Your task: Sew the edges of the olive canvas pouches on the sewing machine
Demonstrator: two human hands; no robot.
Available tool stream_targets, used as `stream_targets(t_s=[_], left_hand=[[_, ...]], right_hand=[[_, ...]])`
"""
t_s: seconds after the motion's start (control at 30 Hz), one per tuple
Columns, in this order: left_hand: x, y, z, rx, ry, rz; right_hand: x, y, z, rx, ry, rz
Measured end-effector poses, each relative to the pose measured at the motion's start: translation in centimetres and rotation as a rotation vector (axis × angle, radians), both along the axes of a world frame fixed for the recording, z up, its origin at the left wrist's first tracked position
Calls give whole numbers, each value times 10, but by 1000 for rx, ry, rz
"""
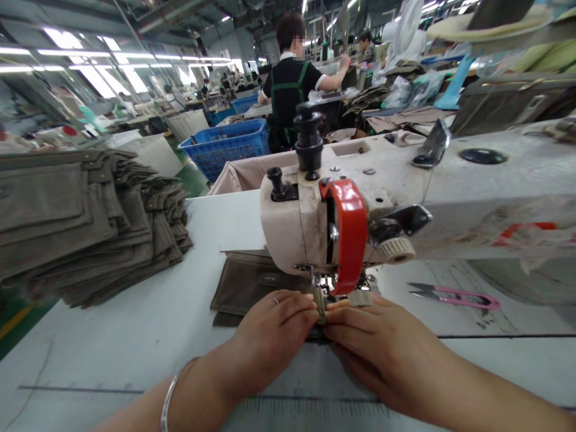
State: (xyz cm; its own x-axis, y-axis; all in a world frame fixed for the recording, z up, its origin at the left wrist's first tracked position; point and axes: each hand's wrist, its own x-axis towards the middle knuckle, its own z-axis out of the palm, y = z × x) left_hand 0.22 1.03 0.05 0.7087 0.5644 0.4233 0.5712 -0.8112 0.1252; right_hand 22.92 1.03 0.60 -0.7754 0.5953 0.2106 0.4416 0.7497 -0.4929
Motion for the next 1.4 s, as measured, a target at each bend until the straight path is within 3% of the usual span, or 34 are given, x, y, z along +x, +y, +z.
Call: stream_targets(t_s=[0.27,0.6,0.77,0.93,1.13,1.4], left_hand=[[-3,4,-3,-136,64,-74],[-5,5,-9,-193,-3,-114],[-2,8,-5,-209,4,-134],[1,9,2,-136,-32,-181],[1,10,6,-71,-23,-141],[-4,31,4,-199,11,-57]], right_hand=[[5,3,0,19,14,-13],[6,3,-4,32,6,0],[8,6,1,-53,80,-4],[8,7,0,-17,107,-21],[3,5,-10,46,90,-56],[-2,9,-17,139,57,-173]])
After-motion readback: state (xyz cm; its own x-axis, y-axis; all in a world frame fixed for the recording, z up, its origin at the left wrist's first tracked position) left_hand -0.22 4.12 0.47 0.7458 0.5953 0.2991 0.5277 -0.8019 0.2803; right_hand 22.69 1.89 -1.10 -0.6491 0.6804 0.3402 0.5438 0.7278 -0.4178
